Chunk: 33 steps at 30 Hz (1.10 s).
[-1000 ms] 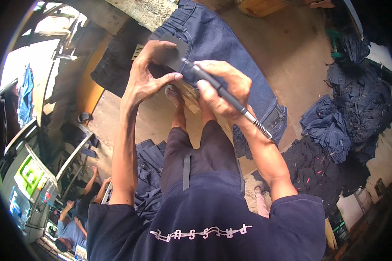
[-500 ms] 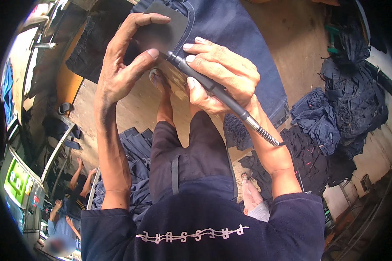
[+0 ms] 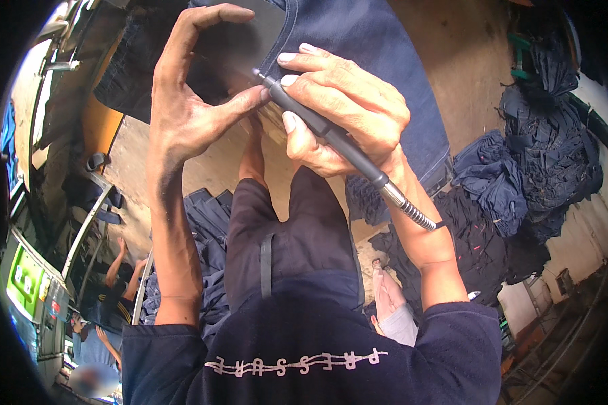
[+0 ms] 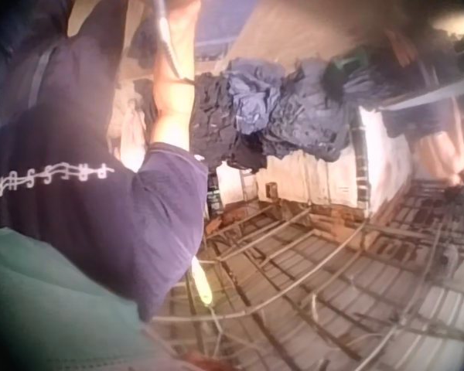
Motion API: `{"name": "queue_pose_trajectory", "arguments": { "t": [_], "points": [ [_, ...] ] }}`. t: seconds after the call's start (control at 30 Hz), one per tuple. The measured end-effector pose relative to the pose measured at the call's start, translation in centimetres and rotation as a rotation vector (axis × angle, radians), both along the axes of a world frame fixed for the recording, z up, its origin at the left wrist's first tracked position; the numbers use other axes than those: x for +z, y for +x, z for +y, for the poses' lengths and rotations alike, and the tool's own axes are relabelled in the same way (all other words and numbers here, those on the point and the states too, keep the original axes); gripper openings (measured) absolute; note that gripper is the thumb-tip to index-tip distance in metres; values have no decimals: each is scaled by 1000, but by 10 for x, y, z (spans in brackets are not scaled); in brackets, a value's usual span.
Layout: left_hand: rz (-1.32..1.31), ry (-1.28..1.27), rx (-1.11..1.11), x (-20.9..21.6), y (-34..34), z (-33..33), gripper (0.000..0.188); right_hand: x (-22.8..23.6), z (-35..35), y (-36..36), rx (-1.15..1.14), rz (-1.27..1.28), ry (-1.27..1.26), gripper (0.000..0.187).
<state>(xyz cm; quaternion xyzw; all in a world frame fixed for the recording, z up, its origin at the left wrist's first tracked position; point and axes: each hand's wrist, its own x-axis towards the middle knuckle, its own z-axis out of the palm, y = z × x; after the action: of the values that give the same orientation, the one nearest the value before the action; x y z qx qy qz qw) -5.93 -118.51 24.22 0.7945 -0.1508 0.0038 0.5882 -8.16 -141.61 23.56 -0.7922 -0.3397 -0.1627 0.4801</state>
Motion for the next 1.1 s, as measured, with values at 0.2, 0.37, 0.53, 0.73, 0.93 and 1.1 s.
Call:
{"name": "queue_pose_trajectory", "arguments": {
  "t": [0.2, 0.37, 0.53, 0.73, 0.93, 1.1],
  "points": [
    [-78, 31, -20, -9, 4, 1, 65, 1, 1, 0, -10, -13, -7, 28],
    [-34, -23, -18, -22, 3, 4, 64, -1, 1, 1, -10, -21, -1, 27],
    [-8, -10, -17, -17, 2, 4, 64, -3, 0, 3, 7, -29, -3, 29],
    [0, 3, -13, -10, 1, 4, 64, -1, 2, 2, -5, -22, 2, 27],
    [20, 43, -24, -15, 4, 6, 65, -2, 1, 4, 4, -13, 4, 28],
    [54, 23, -22, -6, 2, 5, 65, -1, -1, 2, 0, 13, 1, 28]
  ]
}}
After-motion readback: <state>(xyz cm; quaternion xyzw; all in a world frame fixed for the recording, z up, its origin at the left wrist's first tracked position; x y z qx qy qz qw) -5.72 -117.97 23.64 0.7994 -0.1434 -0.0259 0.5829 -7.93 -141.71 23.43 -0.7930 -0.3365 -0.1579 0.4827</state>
